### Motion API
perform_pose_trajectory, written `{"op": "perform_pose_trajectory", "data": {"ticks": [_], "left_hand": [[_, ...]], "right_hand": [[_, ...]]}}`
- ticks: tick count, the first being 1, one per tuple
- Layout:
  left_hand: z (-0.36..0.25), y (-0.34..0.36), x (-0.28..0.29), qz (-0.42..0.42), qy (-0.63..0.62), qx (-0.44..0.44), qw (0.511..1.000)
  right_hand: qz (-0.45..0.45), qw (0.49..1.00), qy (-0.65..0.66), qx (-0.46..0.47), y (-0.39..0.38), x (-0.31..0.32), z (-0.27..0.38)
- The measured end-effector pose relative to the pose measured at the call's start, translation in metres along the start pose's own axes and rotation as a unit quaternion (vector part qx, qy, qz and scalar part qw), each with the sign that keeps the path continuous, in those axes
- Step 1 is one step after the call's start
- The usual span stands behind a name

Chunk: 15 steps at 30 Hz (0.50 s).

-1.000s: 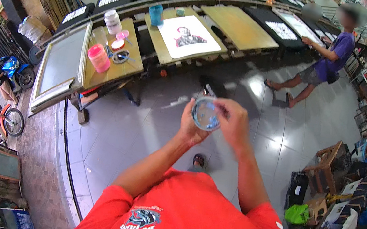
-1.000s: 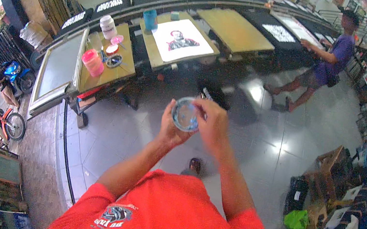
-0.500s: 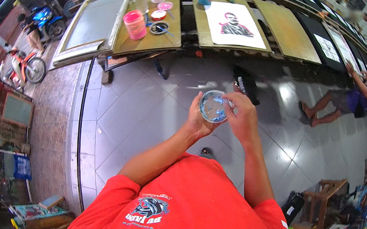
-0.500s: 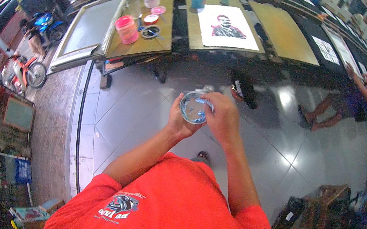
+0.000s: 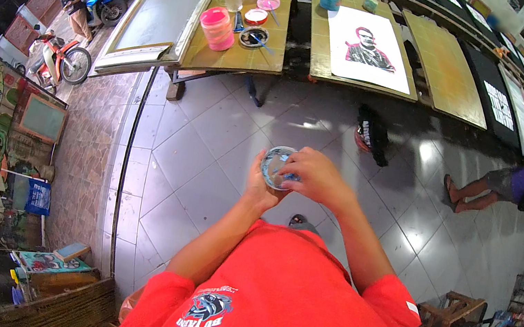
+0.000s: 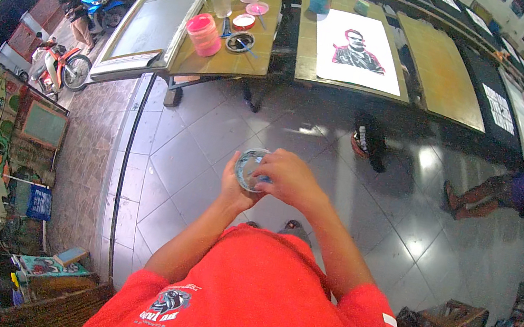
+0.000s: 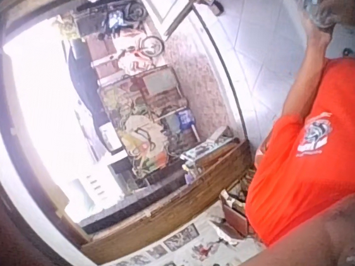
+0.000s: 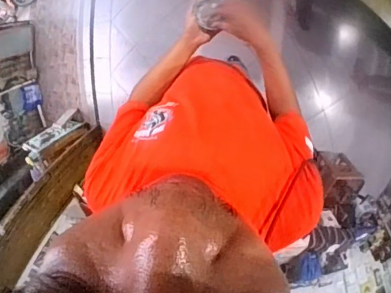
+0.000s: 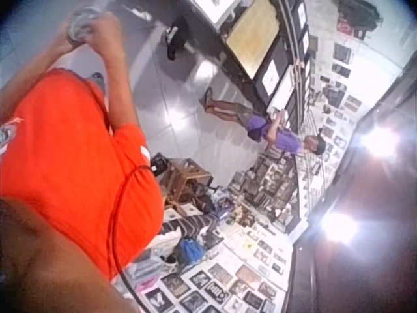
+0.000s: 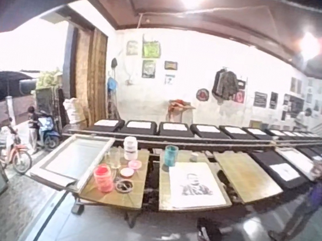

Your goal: The person retrieves a blue container and a clear plastic cup from a shelf, then walks to a workbench. They pour a blue liquid into the cup, add a white substance, and mix the contents with a green spatula. Finally, they use a brush to stir the mixture further.

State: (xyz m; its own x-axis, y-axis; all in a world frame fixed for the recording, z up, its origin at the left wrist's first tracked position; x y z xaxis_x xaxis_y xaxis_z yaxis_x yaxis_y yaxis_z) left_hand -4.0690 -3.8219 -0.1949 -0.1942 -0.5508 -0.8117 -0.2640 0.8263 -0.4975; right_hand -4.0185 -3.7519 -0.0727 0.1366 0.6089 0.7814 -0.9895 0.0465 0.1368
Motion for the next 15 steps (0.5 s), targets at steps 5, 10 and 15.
{"op": "perform_pose_trajectory", "data": {"ticks": [5,10,15], "left_hand": [[-0.008,-0.004,0.004,-0.038,0.008,-0.023,0.999],[-0.016,-0.002,0.027,-0.06,0.0,-0.022,0.998],[-0.049,-0.013,0.051,-0.063,-0.015,-0.035,0.997]], "right_hand": [[0.012,1.0,0.0,0.024,0.012,-0.018,-0.019],[0.056,0.996,0.035,0.053,0.026,-0.029,-0.02],[0.105,0.991,0.024,0.084,0.065,-0.062,-0.008]]}}
Point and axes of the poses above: each hand's wrist, its own y-axis towards the middle knuckle, its own x-axis out of the back of the hand, z = x × y, the point moved 7 cm from there along y, towards the middle knuckle, and after that the axes turned 4 degrees about y, right-handed, at the moved point
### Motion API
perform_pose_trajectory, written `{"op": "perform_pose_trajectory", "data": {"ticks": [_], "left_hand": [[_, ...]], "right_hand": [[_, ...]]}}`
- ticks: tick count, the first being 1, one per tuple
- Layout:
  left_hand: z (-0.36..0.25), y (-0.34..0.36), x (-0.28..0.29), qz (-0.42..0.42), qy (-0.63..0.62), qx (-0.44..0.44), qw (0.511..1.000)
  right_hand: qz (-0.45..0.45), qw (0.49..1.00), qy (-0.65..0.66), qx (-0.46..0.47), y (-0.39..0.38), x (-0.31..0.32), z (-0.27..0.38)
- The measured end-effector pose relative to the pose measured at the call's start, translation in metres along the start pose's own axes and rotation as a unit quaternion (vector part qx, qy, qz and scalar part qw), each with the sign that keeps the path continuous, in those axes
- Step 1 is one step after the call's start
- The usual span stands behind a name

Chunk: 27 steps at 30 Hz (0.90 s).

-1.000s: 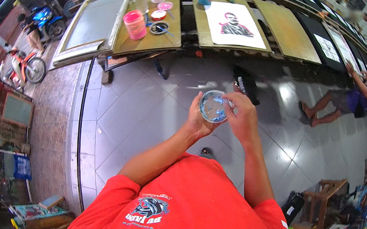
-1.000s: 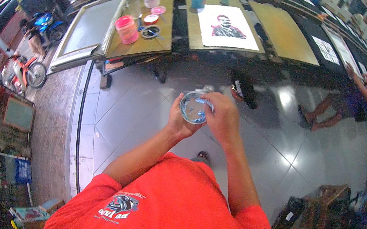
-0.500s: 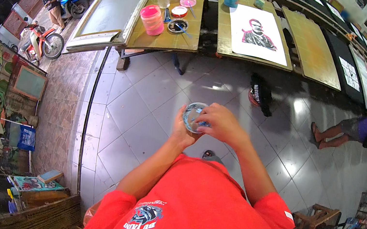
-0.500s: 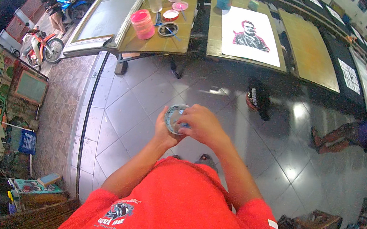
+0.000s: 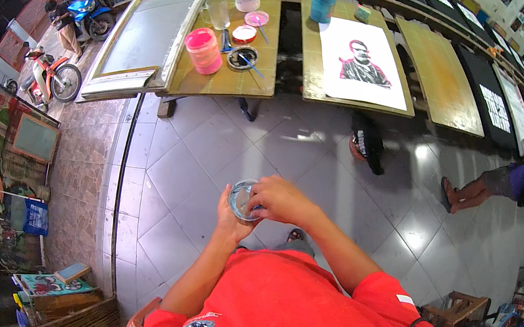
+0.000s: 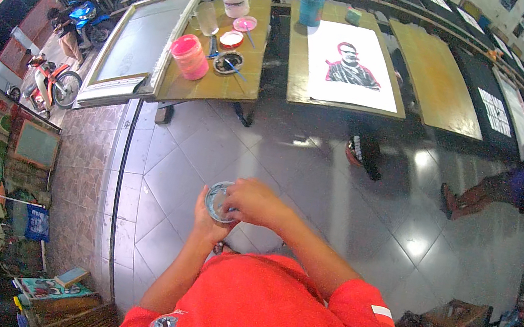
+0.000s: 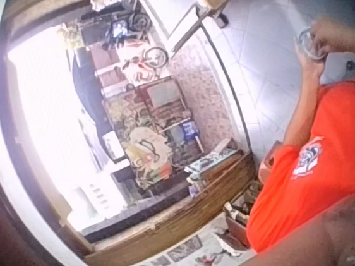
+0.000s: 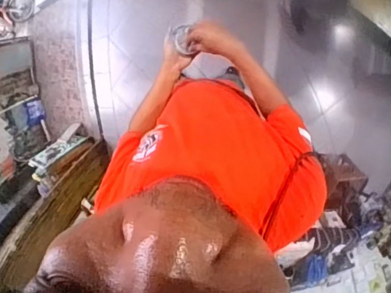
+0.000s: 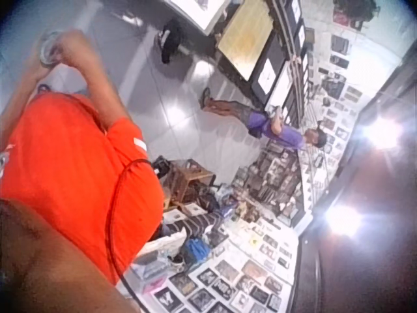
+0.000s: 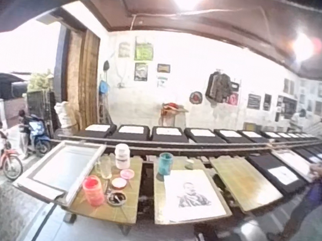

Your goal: The person retrieves a blue container and a clear plastic cup from a shelf, then walks to a workbench. They pour a blue liquid into the cup, add a white substance, and mix the contents with a green spatula. Finally, they use a brush to stir the mixture further.

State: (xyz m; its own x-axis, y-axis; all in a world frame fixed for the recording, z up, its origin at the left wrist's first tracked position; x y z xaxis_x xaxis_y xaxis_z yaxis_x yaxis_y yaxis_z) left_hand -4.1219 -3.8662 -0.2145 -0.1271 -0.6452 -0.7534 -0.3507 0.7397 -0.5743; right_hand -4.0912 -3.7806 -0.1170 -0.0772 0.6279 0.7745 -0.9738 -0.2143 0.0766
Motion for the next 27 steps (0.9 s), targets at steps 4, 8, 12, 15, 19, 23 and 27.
{"op": "perform_pose_trajectory", "data": {"ticks": [4,8,12,15,19,23,27], "left_hand": [[-0.054,-0.013,0.025,0.027,-0.009,-0.022,0.999],[-0.12,-0.027,0.072,-0.008,-0.006,-0.028,1.0],[-0.189,-0.051,0.125,-0.051,-0.015,-0.04,0.998],[-0.239,-0.068,0.163,-0.04,-0.033,-0.071,0.996],[-0.295,-0.093,0.209,-0.023,-0.072,-0.131,0.989],[-0.352,-0.111,0.245,-0.044,-0.109,-0.176,0.977],[-0.421,-0.123,0.285,-0.018,-0.141,-0.237,0.961]], "right_hand": [[0.002,0.999,-0.007,0.036,0.056,-0.02,0.017],[0.035,0.998,-0.007,0.051,0.13,-0.047,0.048],[0.063,0.997,-0.025,0.047,0.211,-0.081,0.081],[0.056,0.995,-0.016,0.081,0.263,-0.102,0.11],[0.074,0.988,0.014,0.132,0.33,-0.139,0.134],[0.101,0.978,0.034,0.181,0.403,-0.173,0.147],[0.124,0.968,0.087,0.2,0.485,-0.193,0.165]]}}
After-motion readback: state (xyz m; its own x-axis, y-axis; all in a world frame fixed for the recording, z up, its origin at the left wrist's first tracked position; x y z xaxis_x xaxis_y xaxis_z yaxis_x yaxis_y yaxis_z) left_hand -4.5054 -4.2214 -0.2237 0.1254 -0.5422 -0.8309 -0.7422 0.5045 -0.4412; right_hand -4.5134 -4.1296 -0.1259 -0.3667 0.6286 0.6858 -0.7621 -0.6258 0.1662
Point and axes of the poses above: each hand's wrist, its own y-axis towards the middle knuckle, its own x-axis out of the back of the hand, z = x × y, the point moved 7 cm from there along y, towards the middle knuckle, and after that the axes turned 4 degrees about y, right-handed, at the moved point
